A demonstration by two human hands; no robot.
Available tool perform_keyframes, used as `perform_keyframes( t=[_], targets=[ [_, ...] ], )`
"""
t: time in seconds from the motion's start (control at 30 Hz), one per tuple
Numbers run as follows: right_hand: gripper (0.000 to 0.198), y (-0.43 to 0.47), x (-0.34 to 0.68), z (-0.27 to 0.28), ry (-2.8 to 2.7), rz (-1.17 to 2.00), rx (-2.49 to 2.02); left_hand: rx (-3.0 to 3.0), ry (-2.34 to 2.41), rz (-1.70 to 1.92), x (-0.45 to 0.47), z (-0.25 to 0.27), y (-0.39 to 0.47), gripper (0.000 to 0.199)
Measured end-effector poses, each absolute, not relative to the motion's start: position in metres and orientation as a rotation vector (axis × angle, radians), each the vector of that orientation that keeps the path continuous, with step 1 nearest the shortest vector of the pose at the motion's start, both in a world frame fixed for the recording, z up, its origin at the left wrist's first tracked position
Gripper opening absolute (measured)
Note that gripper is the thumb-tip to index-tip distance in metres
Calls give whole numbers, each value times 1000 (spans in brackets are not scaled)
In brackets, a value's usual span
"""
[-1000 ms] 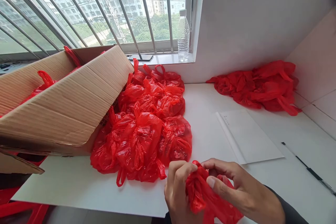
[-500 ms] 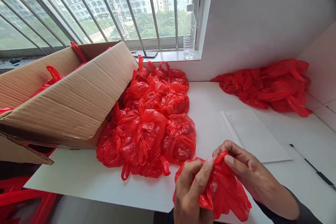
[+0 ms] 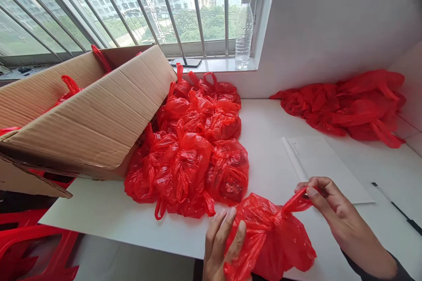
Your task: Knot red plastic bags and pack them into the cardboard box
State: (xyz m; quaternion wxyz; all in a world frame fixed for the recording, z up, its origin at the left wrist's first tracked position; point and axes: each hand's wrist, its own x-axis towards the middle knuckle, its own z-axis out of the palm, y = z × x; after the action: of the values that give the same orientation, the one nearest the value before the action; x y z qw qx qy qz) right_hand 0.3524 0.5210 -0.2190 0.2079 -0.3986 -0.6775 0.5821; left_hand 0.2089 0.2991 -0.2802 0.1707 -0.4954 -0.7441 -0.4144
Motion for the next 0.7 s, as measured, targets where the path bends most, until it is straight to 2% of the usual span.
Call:
perform_keyframes(
  t=[0.13,0.27,0.47,0.57,0.7],
  targets=[
    [21,473,348,-231,-1953,1528,-1065,-1708,-2026,-940,213,-271,326,57],
    [35,445,347,-275,-2271,1286,-851,-1811,-2029,-698,212,-271,341,44],
    [43,457,349,-319,-2445,935,-597,-1756,-2235,-791,223,-283,342,50],
    [40,463,352,-317,-2443,1031,-639,-1722,-2269,-829,224,-277,339,49],
    [28,475,363,-300,-2221,1377,-937,-1741,-2263,-854,216,-257,328,45]
  ],
)
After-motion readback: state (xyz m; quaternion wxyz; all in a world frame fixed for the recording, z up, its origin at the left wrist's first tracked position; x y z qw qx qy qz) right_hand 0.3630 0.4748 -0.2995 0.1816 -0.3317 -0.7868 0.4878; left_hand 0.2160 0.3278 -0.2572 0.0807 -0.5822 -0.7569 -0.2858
